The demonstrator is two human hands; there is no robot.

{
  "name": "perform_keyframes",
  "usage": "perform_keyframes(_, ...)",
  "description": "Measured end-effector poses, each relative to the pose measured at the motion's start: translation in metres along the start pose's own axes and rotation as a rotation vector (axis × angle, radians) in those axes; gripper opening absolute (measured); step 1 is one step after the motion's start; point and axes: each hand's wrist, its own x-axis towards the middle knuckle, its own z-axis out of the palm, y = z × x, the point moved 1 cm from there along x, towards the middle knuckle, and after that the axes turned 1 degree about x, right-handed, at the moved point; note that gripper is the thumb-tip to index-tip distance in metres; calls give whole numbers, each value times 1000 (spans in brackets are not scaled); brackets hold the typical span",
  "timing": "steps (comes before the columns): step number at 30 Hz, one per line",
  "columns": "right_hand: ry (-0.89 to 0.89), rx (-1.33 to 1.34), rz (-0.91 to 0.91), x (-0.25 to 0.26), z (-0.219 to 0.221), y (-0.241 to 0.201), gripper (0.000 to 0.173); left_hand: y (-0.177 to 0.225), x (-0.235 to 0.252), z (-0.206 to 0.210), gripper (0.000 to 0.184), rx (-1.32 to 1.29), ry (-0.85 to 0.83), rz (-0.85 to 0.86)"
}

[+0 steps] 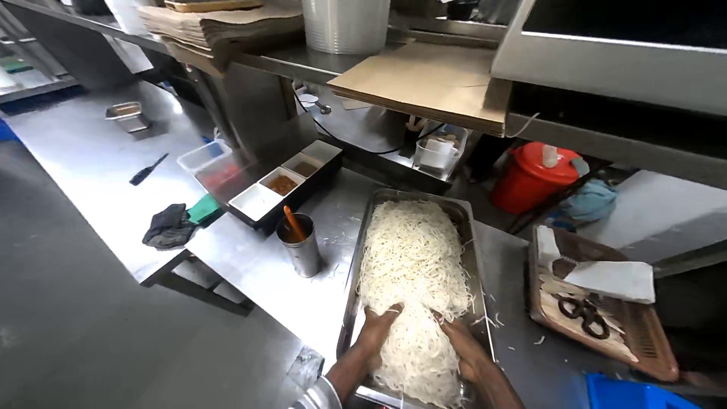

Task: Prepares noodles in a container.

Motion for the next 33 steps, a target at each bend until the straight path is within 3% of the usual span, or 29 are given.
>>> perform_keyframes(2, -1, 86, 9, -3, 0, -6, 55, 22, -15, 0, 96, -43, -84, 30)
perform_keyframes(5, -1, 209, -11, -24, -6, -32, 45, 72, -44, 5, 71, 94, -154, 96)
perform_keyframes(12, -30, 332, -282, -83, -18, -135, 28, 161, -92, 15, 36, 206, -281, 313)
perform_keyframes(16, -28, 243, -442, -103, -20, -177, 21, 200, -114, 15, 28, 247, -336, 496)
perform_keyframes(18, -17, 108, -556, -107, -23, -192, 18, 212, -111, 16, 35, 234, -350, 587)
perform_keyframes(21, 2, -66, -664, -107, -27, -210, 31, 225, -110, 15, 53, 390, -304, 742)
perform_keyframes(25, 73, -345, -608, -95, -17, -192, 45, 232, -134, 17, 64, 827, -104, 864)
perform_keyframes(28, 98, -518, -525, -79, 0, -158, 50, 228, -133, 28, 60, 1084, -36, 894)
perform_keyframes(33, 214, -766, -542, -79, -1, -123, 44, 238, -141, 36, 45, 1252, 32, 921)
